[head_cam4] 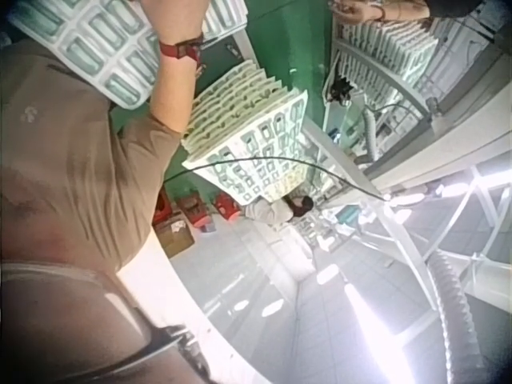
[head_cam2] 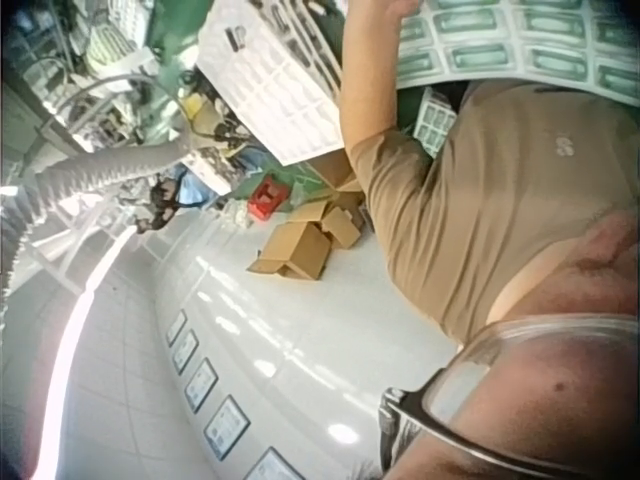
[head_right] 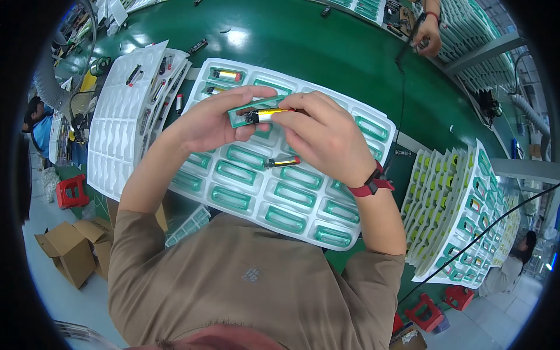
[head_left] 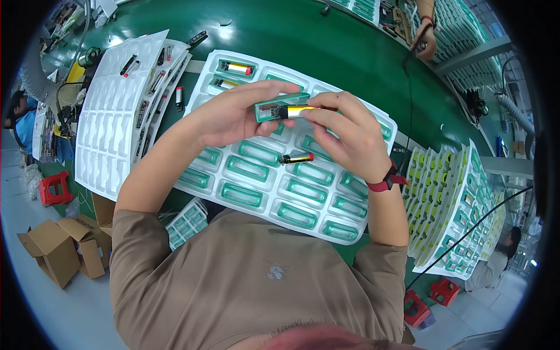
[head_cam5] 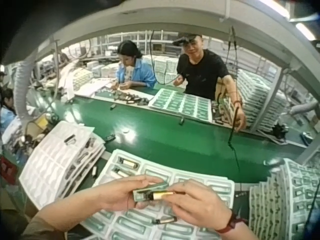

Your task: The person assembles small electronic components by hand, inserting batteries and wiring harnesses into plastic housings, then places the assembled units into plastic trays for sorting.

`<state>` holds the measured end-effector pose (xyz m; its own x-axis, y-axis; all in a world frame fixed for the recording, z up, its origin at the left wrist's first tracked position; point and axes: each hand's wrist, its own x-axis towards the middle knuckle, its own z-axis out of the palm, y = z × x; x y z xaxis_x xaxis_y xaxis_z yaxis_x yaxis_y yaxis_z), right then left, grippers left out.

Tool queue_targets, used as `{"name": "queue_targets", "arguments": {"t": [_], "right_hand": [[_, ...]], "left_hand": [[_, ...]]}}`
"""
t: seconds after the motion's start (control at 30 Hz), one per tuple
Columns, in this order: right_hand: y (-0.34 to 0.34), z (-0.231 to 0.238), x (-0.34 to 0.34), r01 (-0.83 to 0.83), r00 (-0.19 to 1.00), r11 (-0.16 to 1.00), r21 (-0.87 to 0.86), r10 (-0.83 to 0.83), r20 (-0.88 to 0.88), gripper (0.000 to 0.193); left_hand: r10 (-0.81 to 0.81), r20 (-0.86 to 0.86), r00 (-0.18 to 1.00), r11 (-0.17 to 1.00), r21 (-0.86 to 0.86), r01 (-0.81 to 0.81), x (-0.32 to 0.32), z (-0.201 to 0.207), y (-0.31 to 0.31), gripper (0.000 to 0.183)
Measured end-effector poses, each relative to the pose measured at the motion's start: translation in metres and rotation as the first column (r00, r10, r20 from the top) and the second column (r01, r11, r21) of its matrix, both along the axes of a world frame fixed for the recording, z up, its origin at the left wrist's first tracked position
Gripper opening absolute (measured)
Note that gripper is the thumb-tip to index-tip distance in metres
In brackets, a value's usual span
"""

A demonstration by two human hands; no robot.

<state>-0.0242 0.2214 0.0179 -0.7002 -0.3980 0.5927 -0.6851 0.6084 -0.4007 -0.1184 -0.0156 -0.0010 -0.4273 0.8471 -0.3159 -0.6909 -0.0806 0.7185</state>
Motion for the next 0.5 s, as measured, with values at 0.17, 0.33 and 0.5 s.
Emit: {"name": "queue_targets", "arguments": {"t": [0.17, 0.33, 0.5], "right_hand": [[0.0, -0.004, 0.007, 0.088, 0.996, 0.995, 0.049, -0.087, -0.035, 0.03], [-0.002, -0.008, 0.008, 0.095, 0.992, 0.993, 0.076, -0.088, -0.088, 0.032], [-0.004, -0.003, 0.008, 0.098, 0.991, 0.99, 0.1, -0.089, -0.099, 0.034]], "left_hand": [[0.044, -0.005, 0.999, 0.999, -0.008, -0.044, 0.004, -0.003, 0.009, 0.049], [0.01, -0.134, 0.991, 0.998, 0.064, -0.001, 0.002, -0.009, 0.005, 0.049], [0.101, -0.234, 0.967, 0.995, 0.009, -0.101, 0.009, -0.006, 0.006, 0.049]]}}
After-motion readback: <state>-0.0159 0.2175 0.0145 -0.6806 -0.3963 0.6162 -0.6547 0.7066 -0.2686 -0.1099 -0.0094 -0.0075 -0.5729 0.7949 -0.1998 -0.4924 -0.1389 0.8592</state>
